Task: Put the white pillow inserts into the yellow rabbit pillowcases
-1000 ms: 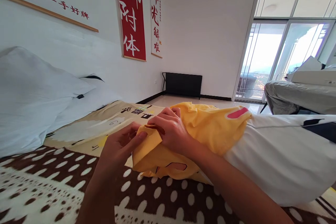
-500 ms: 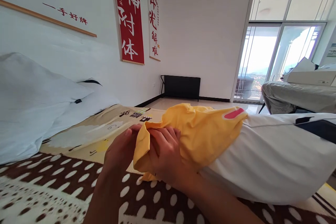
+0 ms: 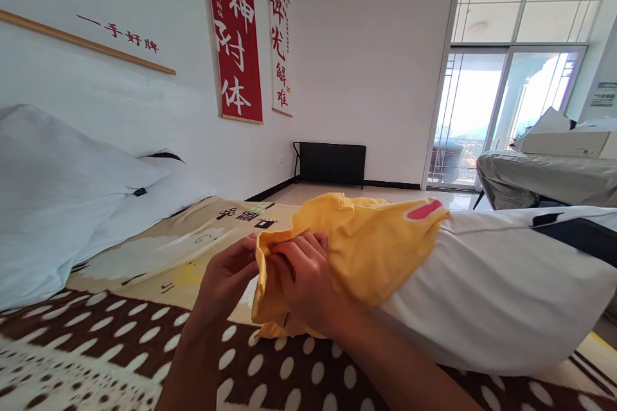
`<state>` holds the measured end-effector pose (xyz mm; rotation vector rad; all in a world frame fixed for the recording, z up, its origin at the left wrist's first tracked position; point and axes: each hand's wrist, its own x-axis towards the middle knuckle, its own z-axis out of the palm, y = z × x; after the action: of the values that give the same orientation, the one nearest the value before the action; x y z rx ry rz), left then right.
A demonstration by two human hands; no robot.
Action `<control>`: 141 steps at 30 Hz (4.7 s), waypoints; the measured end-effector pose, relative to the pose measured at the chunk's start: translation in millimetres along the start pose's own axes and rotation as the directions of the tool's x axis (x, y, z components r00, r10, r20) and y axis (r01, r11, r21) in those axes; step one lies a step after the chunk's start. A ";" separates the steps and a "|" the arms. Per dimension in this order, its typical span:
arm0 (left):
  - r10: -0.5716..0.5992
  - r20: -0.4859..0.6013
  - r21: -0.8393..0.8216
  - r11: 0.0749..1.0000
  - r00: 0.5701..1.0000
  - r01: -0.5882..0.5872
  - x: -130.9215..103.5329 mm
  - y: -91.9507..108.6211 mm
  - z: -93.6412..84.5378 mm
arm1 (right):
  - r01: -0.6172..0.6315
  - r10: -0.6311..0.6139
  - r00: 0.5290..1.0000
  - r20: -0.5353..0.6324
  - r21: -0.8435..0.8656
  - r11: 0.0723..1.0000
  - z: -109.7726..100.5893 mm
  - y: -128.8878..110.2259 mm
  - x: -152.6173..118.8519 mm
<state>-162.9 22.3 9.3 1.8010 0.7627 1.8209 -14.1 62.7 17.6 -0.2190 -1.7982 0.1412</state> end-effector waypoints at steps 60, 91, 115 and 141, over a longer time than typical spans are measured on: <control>-0.128 -0.035 0.127 0.983 0.991 0.131 -4.0 3.5 -2.5 | 0.110 -0.100 0.988 0.115 -0.087 0.990 2.7 13.7 2.2; -0.264 -0.177 0.307 0.900 0.948 0.308 -3.1 32.3 15.9 | 0.136 -0.135 0.988 0.080 -0.007 0.991 4.2 18.6 1.7; -0.491 -0.281 -0.425 0.834 0.825 0.352 2.6 19.4 18.6 | 0.155 -0.143 0.976 0.164 -0.064 0.986 -5.8 9.8 10.8; -0.133 -0.174 -0.141 0.984 0.976 0.110 0.3 -3.3 8.3 | 0.025 -0.051 0.966 0.255 0.105 0.994 -6.9 15.2 9.1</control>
<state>-154.8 25.4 7.3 1.4878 0.7837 1.9253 -8.4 79.4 24.6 -0.0962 -2.0460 0.2418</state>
